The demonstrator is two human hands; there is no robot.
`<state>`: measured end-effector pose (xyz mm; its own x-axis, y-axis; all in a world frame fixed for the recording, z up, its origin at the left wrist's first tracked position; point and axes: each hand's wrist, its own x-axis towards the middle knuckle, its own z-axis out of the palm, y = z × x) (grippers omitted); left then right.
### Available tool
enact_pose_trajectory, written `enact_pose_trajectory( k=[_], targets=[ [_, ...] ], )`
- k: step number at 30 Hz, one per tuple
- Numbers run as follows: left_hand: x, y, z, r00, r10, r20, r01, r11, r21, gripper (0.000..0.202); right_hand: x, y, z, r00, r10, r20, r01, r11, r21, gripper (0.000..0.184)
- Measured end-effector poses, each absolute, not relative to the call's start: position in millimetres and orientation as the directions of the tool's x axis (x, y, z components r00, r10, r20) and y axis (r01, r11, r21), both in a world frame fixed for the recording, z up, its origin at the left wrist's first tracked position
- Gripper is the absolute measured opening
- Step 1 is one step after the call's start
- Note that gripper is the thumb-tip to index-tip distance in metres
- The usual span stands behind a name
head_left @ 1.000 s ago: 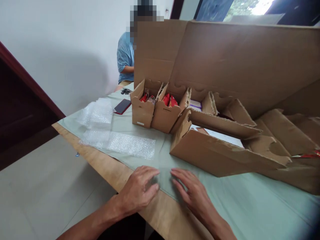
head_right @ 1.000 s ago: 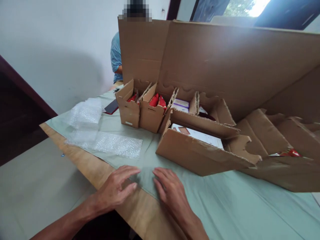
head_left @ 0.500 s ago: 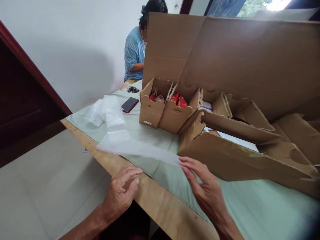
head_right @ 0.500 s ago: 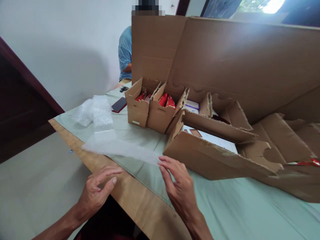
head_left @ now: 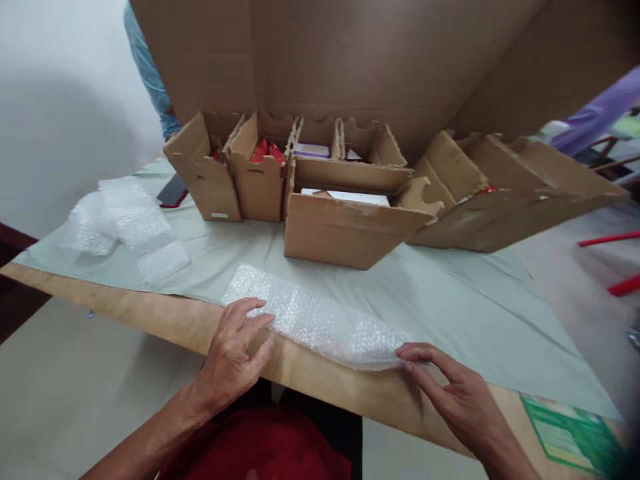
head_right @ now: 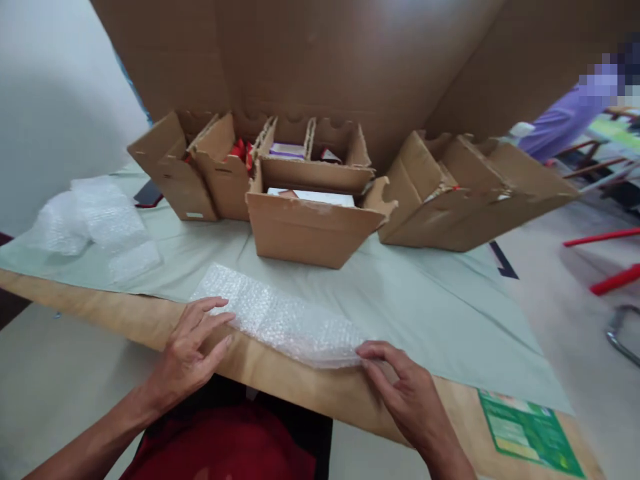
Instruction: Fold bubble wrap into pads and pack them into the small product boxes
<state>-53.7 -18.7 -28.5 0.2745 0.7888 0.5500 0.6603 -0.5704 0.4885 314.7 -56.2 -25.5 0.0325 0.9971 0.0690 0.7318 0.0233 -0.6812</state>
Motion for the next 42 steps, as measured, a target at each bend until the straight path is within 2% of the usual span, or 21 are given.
enact_pose_trajectory(
  k=[4,9,13,15,17,21,24,28,30,33,34,36,38,40,42],
  targets=[
    [-31.5,-14.7,-22.5,0.438,0.773,0.459,0.629,-0.629,0.457,0.038,309.8,-58.2,-21.3,-0.028,0.999,-0.033,0.642,-0.007,-0.767,0.034],
    [3.8,-0.4,-19.1,0.599,0.714,0.361,0.573,-0.698,0.429,0.049,305.1,-51.5,-14.6,-0.001,1.0,-0.017,0.503,-0.014,-0.864,0.037],
    [6.0,26.6,-28.7,0.59,0.752,0.295,0.648,-0.659,0.383,0.028,314.0,-54.8,-11.0,0.118,0.989,0.087,0.451,0.025,-0.892,0.034],
    [-10.0,40.7,-28.1,0.54,0.795,0.276,0.698,-0.607,0.38,0.026,323.1,-58.2,-8.0,0.232,0.962,0.144,0.436,0.029,-0.9,0.031],
    [-32.6,50.3,-19.7,0.474,0.846,0.244,0.73,-0.533,0.429,0.02,331.7,-58.8,-4.6,0.322,0.929,0.181,0.419,0.031,-0.907,0.028],
    [-69.1,58.2,6.8,0.401,0.916,0.023,0.708,-0.326,0.626,0.022,334.8,-37.2,-1.7,0.364,0.9,0.241,0.447,0.059,-0.893,0.024],
    [-75.8,69.1,9.7,0.3,0.954,-0.017,0.731,-0.219,0.647,0.028,325.7,0.0,-9.6,0.304,0.911,0.28,0.537,0.078,-0.84,0.027],
    [-72.9,91.8,-14.1,0.253,0.967,-0.019,0.804,-0.199,0.561,0.035,319.3,44.6,-30.6,0.27,0.924,0.272,0.633,0.042,-0.773,0.034],
    [-73.8,95.5,-25.5,0.224,0.971,0.086,0.852,-0.238,0.466,0.042,323.4,50.6,-39.3,0.295,0.908,0.297,0.668,0.026,-0.744,0.036],
    [-75.1,82.3,-32.8,0.15,0.905,0.397,0.891,-0.298,0.342,0.053,329.0,36.9,-42.4,0.3,0.856,0.421,0.766,0.047,-0.641,0.04],
    [-73.4,74.0,-33.4,0.154,0.866,0.476,0.888,-0.333,0.318,0.054,326.8,29.1,-40.7,0.264,0.841,0.472,0.812,0.071,-0.58,0.039],
    [-64.2,55.8,-35.4,0.257,0.808,0.531,0.844,-0.455,0.283,0.051,311.7,14.2,-35.4,0.123,0.835,0.537,0.886,0.152,-0.439,0.034],
    [-48.3,40.1,-41.2,0.431,0.761,0.485,0.758,-0.597,0.263,0.048,282.6,4.9,-31.8,-0.068,0.859,0.508,0.913,0.259,-0.316,0.037],
    [-31.4,30.7,-51.3,0.57,0.729,0.379,0.685,-0.677,0.269,0.049,247.3,2.9,-33.7,-0.253,0.888,0.384,0.899,0.363,-0.246,0.047],
    [-20.4,27.7,-62.4,0.632,0.727,0.269,0.669,-0.687,0.284,0.053,218.9,5.7,-41.4,-0.385,0.891,0.24,0.874,0.436,-0.214,0.055]
  ],
)
